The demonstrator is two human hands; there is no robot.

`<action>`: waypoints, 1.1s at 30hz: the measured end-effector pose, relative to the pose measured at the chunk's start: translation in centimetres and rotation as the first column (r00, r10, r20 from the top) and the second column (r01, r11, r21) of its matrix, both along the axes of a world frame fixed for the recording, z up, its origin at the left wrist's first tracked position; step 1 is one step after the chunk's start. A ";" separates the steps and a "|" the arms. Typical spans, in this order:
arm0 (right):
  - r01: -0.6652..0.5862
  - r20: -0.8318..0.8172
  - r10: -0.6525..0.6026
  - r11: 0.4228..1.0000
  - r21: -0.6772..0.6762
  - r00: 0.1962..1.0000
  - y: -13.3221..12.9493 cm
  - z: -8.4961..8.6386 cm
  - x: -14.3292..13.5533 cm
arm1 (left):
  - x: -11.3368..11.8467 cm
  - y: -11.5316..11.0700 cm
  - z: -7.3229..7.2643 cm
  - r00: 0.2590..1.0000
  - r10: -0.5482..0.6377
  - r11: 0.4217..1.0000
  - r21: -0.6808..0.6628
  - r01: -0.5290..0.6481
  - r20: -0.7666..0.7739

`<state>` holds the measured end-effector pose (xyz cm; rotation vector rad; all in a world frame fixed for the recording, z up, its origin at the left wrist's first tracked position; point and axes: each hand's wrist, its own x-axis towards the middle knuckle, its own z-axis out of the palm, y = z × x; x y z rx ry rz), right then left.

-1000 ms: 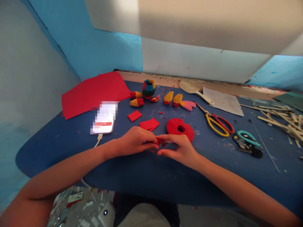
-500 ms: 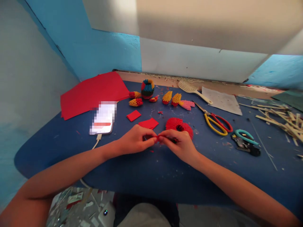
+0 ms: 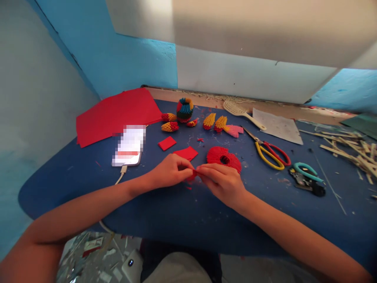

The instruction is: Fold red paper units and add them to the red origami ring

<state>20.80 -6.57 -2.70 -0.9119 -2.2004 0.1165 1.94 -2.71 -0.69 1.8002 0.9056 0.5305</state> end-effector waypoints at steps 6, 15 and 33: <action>-0.071 0.025 0.069 0.995 0.068 0.997 0.2 0.0 0.7 | 0.0 0.2 0.5 0.995 0.043 0.972 -0.233 -0.020 0.094; -0.138 0.106 0.124 0.981 0.133 0.987 0.5 0.5 0.8 | -0.1 0.3 0.4 0.985 0.048 0.944 -0.329 0.009 0.165; -0.151 -0.462 -0.129 0.840 -0.522 0.877 1.0 0.1 -0.4 | 0.2 -0.4 -0.3 0.998 0.020 0.969 0.248 -0.006 -0.052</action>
